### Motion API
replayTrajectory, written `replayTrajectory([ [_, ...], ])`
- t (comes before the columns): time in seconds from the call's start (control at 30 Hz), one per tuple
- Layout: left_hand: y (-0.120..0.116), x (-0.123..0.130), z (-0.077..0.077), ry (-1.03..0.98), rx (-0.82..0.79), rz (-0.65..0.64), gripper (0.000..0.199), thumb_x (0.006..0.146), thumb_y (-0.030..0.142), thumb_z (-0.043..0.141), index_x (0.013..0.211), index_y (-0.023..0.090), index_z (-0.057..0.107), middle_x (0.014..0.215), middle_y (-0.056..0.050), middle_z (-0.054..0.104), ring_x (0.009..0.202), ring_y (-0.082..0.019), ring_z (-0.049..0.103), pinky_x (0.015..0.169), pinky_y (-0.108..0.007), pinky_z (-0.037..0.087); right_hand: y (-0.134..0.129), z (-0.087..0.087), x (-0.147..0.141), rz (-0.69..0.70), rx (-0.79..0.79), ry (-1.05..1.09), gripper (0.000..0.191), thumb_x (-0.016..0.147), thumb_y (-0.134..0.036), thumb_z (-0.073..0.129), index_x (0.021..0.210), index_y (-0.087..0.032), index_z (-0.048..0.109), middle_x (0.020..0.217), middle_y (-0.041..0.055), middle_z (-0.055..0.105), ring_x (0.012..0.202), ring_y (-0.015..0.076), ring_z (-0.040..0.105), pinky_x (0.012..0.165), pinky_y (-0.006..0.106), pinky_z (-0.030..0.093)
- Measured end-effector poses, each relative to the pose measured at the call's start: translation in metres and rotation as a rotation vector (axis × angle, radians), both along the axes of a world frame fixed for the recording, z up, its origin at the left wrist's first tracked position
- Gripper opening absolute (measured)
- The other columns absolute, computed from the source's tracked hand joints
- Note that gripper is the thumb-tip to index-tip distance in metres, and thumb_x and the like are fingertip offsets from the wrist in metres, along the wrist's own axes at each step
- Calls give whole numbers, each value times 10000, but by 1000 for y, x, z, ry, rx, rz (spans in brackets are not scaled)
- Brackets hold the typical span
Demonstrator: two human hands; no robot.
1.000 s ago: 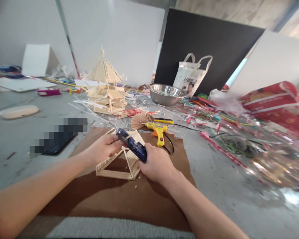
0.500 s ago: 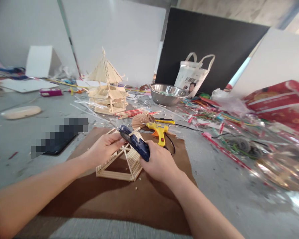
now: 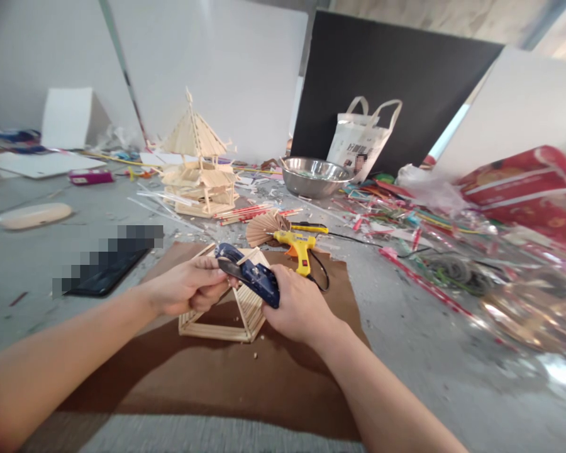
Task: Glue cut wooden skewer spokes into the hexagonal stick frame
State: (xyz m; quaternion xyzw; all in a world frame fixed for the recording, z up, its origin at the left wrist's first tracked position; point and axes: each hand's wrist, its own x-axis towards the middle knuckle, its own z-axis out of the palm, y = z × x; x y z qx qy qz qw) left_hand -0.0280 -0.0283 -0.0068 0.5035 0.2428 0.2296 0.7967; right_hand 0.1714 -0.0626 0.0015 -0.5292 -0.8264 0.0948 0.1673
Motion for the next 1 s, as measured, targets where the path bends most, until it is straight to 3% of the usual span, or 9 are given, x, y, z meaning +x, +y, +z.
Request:
replayTrajectory([
  [0.13,-1,-1,1,-3,-49,-12,183,754,332,462,754,154,505,429,87,173,354,-23,92,324,-136,73,-2,2,0,-23,-33,-38,230,646,-238,461,864,-168,465,782,44,572,668,147,519,587,237,352],
  [0.37,-3,3,4,63,0,94,190,739,341,481,738,151,495,431,96,164,338,-13,90,323,-136,74,-4,6,-2,-91,-68,-90,144,658,-258,459,769,-169,483,681,34,574,595,135,505,524,217,306],
  [0.53,-3,8,6,152,62,214,221,733,375,476,740,155,495,442,95,154,341,-14,93,328,-144,67,-4,7,-5,-144,-106,-93,133,683,-292,447,706,-169,494,637,33,571,535,120,478,488,216,282],
  [0.83,-2,12,3,275,136,279,244,739,419,439,757,179,479,439,94,154,340,-27,105,343,-166,72,-2,3,-4,-146,-151,-43,193,710,-346,426,668,-177,510,609,23,576,540,125,499,485,220,284],
  [0.93,-1,14,2,374,278,306,271,753,431,395,773,176,485,431,91,191,341,-38,139,350,-176,124,0,2,-3,-149,-180,-13,205,713,-355,419,683,-180,521,622,22,584,547,126,506,489,219,295],
  [1.0,-1,16,1,471,509,370,284,761,415,376,764,162,504,459,67,313,376,-52,251,386,-185,208,2,3,-3,-147,-194,2,198,711,-345,419,683,-182,527,626,17,586,546,124,504,490,218,299],
])
